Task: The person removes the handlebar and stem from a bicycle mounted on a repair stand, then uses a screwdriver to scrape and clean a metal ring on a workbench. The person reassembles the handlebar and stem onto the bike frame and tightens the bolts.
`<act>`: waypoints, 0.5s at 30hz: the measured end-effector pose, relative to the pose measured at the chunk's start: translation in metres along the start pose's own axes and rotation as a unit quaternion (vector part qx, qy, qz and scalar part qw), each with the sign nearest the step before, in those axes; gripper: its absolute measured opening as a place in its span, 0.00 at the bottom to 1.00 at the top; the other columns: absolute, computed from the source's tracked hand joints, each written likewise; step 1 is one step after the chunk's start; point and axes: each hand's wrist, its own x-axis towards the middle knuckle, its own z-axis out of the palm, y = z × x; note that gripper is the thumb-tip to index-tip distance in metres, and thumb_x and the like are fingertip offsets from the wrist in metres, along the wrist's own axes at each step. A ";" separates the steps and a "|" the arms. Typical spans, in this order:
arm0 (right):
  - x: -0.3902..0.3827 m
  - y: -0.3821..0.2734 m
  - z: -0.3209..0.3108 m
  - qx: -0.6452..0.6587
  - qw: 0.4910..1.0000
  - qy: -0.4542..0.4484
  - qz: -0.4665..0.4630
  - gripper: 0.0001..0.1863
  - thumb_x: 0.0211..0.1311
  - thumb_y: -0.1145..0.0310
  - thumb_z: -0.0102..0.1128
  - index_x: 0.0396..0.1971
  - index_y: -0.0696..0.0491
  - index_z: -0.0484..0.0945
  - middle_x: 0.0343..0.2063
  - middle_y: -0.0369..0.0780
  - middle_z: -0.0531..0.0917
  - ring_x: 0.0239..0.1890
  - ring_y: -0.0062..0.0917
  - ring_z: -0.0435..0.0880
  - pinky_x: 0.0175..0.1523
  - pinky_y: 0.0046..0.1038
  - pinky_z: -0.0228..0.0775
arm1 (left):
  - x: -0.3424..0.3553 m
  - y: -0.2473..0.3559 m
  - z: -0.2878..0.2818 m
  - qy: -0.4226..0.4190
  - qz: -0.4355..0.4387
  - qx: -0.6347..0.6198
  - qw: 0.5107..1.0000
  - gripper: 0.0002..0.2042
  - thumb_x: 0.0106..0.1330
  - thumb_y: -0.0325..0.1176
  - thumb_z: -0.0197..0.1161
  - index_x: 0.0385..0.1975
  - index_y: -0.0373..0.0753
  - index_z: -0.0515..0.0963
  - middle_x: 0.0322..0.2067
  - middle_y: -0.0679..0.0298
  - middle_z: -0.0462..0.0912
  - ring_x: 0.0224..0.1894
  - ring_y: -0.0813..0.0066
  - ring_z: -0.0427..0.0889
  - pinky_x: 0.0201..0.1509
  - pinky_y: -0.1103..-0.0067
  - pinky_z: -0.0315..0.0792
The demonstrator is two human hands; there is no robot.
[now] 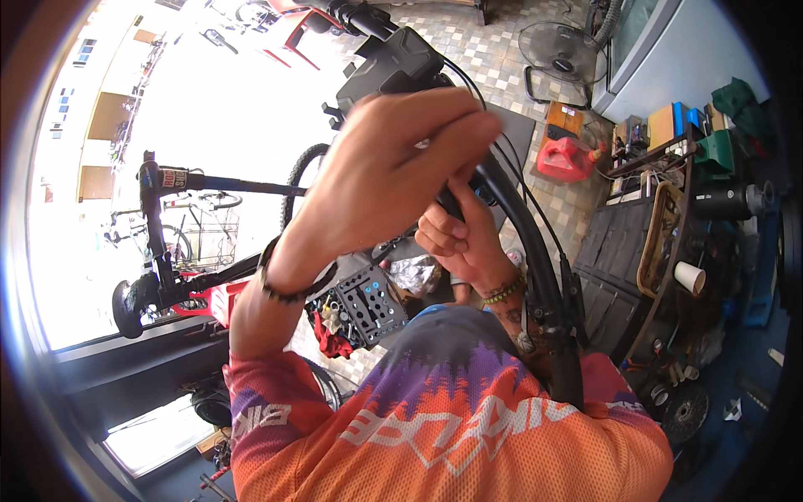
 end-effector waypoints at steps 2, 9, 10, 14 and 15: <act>-0.001 -0.004 0.009 -0.167 0.984 0.062 -0.011 0.27 0.88 0.47 0.42 0.44 0.58 0.77 0.10 0.27 0.64 0.08 0.13 0.56 0.18 0.21 0.51 | -0.045 -0.003 -0.004 0.100 0.032 0.004 0.994 0.12 0.80 0.32 0.58 0.37 0.33 0.86 0.27 0.60 0.88 0.26 0.77 0.82 0.30 0.78 0.75; -0.014 0.003 0.016 -0.468 0.858 0.171 -0.125 0.30 0.83 0.45 0.52 0.59 0.60 0.79 0.20 0.30 0.74 0.18 0.11 0.67 0.23 0.17 0.57 | -0.145 -0.101 0.094 0.500 -0.037 -0.084 0.861 0.17 0.86 0.34 0.52 0.42 0.24 0.82 0.39 0.46 0.92 0.31 0.71 0.90 0.28 0.81 0.81; -0.018 0.008 0.015 -0.481 0.847 0.170 -0.147 0.28 0.83 0.47 0.54 0.60 0.59 0.79 0.24 0.31 0.77 0.21 0.12 0.70 0.26 0.17 0.61 | -0.151 -0.119 0.115 0.501 -0.080 -0.164 0.846 0.17 0.86 0.36 0.52 0.44 0.26 0.81 0.38 0.48 0.91 0.31 0.72 0.90 0.27 0.80 0.80; -0.018 0.023 0.005 -0.671 0.663 0.186 -0.276 0.29 0.75 0.55 0.69 0.65 0.61 0.79 0.45 0.47 0.90 0.45 0.33 0.91 0.50 0.31 0.81 | -0.118 -0.154 0.182 0.326 -0.319 -0.488 0.744 0.17 0.84 0.39 0.56 0.51 0.29 0.82 0.37 0.56 0.89 0.35 0.73 0.88 0.35 0.76 0.83; -0.018 0.023 0.007 -0.712 0.605 0.195 -0.298 0.29 0.74 0.56 0.70 0.64 0.61 0.79 0.47 0.50 0.90 0.50 0.37 0.92 0.54 0.34 0.82 | -0.115 -0.152 0.186 0.291 -0.295 -0.409 0.813 0.17 0.84 0.40 0.57 0.52 0.30 0.82 0.38 0.57 0.89 0.36 0.74 0.87 0.37 0.76 0.82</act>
